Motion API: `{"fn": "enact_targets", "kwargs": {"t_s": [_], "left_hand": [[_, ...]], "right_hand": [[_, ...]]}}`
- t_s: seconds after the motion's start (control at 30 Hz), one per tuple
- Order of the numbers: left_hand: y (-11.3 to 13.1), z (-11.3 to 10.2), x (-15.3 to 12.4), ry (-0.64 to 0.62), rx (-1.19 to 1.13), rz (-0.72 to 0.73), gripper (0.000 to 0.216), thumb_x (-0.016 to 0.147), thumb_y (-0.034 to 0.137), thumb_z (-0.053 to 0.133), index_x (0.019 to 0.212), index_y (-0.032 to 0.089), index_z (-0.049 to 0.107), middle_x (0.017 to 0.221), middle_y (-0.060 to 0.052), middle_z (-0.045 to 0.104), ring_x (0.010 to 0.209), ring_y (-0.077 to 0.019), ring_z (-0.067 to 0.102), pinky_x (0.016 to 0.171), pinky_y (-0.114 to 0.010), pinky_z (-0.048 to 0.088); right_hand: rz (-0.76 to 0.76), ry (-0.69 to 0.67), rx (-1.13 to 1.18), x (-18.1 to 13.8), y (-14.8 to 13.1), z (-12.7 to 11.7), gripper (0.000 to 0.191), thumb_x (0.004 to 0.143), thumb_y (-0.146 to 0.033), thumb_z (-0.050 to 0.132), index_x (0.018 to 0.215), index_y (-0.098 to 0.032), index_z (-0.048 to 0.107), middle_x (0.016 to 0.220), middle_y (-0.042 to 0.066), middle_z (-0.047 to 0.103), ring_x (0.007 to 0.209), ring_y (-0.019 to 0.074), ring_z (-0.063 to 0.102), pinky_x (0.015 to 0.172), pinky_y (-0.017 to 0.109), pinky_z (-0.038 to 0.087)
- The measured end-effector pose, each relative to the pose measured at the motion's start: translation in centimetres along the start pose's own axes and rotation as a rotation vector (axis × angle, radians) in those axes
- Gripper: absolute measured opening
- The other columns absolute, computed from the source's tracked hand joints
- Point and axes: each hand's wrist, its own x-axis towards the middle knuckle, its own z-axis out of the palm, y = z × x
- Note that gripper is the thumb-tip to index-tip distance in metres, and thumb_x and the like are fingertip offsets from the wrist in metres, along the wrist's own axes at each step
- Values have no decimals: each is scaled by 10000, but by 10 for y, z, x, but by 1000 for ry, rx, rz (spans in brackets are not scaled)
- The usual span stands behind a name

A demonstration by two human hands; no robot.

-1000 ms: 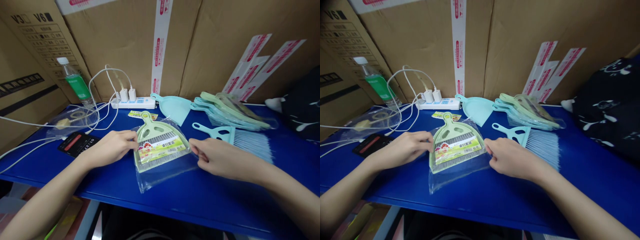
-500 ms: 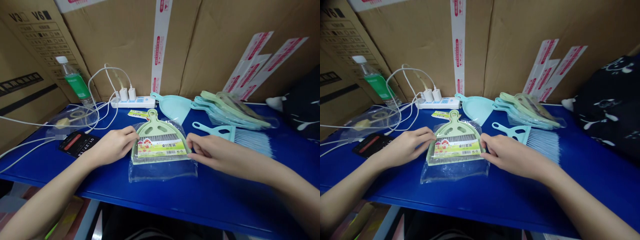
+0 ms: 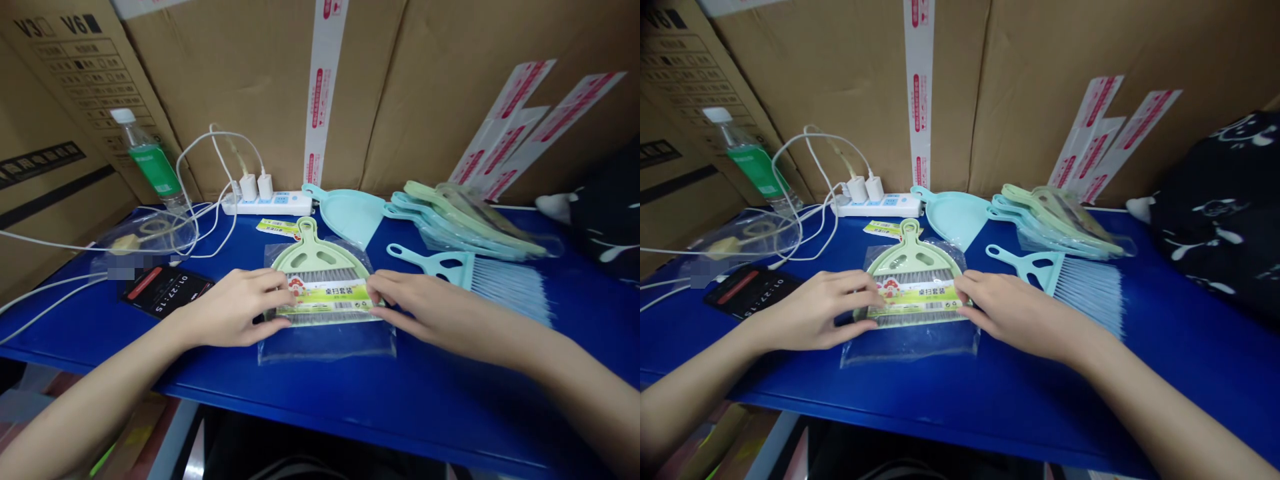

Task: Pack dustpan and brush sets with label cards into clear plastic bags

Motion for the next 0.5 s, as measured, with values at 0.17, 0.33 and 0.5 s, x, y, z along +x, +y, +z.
{"fn": "enact_targets", "kwargs": {"t_s": [0.17, 0.33, 0.5], "left_hand": [[1, 0, 1, 15, 14, -20, 234, 931, 169, 372, 856, 176, 594, 838, -31, 617, 715, -122, 581, 596, -221, 442], [2, 0, 3, 13, 35, -37, 215, 890, 133, 351, 848, 175, 558, 790, -27, 590, 646, -124, 541, 559, -230, 424], [0, -1, 3, 6, 9, -26, 197, 845, 103, 346, 849, 177, 529, 767, -22, 571, 627, -129, 524, 559, -237, 424]], "right_hand": [[19, 3, 30, -2, -3, -2, 250, 940, -381, 381, 783, -222, 493, 818, 52, 590, 669, 190, 551, 595, 310, 400], [3, 17, 46, -3, -2, 0, 302, 894, -511, 474, 832, -219, 514, 865, 59, 588, 717, 204, 565, 626, 323, 427], [46, 48, 26, -1, 0, 2, 266, 955, -336, 302, 800, -223, 486, 850, 70, 573, 747, 207, 571, 674, 349, 446]]}}
